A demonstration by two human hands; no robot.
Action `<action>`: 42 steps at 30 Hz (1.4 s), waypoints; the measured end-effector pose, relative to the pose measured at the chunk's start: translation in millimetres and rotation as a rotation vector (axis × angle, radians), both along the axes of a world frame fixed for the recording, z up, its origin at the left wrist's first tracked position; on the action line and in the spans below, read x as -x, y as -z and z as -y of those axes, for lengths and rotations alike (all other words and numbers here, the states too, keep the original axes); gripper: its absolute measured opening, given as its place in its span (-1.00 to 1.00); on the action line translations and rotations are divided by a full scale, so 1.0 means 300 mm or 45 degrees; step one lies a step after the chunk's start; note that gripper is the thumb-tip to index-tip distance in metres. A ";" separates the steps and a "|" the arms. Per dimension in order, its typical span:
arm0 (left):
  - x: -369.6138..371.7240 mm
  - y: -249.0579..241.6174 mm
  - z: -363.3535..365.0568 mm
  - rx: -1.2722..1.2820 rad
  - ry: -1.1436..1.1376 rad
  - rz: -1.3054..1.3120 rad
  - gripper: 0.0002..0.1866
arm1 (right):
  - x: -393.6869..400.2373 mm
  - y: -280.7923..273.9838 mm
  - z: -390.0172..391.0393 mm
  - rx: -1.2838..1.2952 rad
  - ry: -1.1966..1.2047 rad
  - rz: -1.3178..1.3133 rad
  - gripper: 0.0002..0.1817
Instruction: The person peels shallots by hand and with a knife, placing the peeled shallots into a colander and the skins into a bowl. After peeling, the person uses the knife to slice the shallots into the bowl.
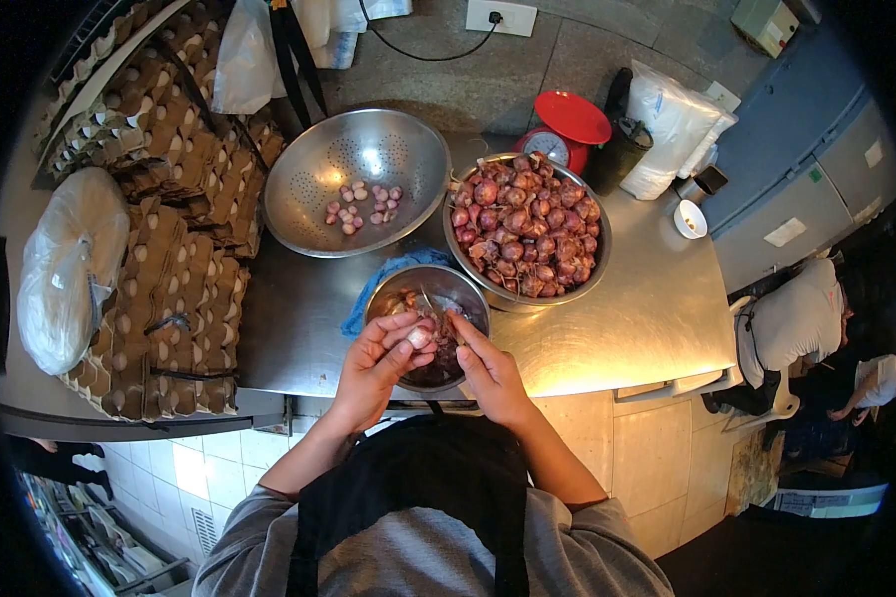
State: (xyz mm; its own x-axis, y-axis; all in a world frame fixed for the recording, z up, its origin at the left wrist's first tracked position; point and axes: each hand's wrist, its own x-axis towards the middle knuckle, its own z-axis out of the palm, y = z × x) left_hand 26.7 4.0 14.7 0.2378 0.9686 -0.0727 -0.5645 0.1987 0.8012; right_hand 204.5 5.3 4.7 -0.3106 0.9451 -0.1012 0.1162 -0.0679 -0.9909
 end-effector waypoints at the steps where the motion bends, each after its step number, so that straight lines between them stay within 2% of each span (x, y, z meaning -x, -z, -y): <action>1: 0.002 0.004 0.000 0.038 -0.002 0.017 -0.71 | 0.001 0.001 -0.002 -0.038 0.009 -0.006 -0.55; 8: -0.004 0.030 0.004 0.105 -0.066 0.028 -0.77 | 0.031 -0.010 0.026 -0.254 -0.178 0.012 -0.50; 13: -0.001 0.036 0.006 0.103 -0.060 0.004 -0.78 | 0.043 -0.027 0.032 -0.448 -0.122 0.257 -0.50; 19: 0.001 0.051 0.010 0.086 -0.038 -0.005 -0.76 | 0.025 -0.029 0.020 -0.412 -0.143 0.306 -0.53; 22: 0.004 0.043 0.012 0.097 0.007 0.002 -0.76 | 0.020 0.029 -0.006 -0.421 -0.024 0.184 -0.53; 24: 0.001 0.017 0.013 0.121 0.014 -0.029 -0.77 | -0.001 0.029 -0.005 -0.252 0.008 0.141 -0.52; 26: 0.000 0.012 0.012 0.156 -0.023 0.013 -0.78 | -0.003 0.037 -0.005 -0.249 -0.010 0.096 -0.51; 28: -0.009 0.013 0.010 0.180 -0.062 0.071 -0.78 | 0.009 0.051 0.001 -0.413 -0.063 0.054 -0.51; 31: -0.012 0.023 0.010 0.185 -0.092 0.131 -0.77 | 0.037 -0.007 0.029 -0.468 -0.106 0.099 -0.51; 37: -0.005 0.051 0.012 0.134 -0.019 0.050 -0.79 | 0.008 0.014 0.022 -0.308 -0.154 0.194 -0.51; 39: -0.006 0.033 0.017 0.138 -0.001 0.024 -0.79 | 0.001 0.024 0.021 -0.204 -0.124 0.100 -0.51; 42: -0.008 0.046 0.014 0.150 -0.034 0.061 -0.77 | 0.001 -0.003 0.025 -0.213 -0.167 0.082 -0.51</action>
State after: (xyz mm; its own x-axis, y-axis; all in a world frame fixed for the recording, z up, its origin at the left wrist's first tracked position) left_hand 29.1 -0.1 1.0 0.2181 0.9600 -0.1753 -0.6081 0.2742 0.7450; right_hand 204.3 -2.1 5.7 -0.4298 0.9024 0.0303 0.1768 0.1170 -0.9773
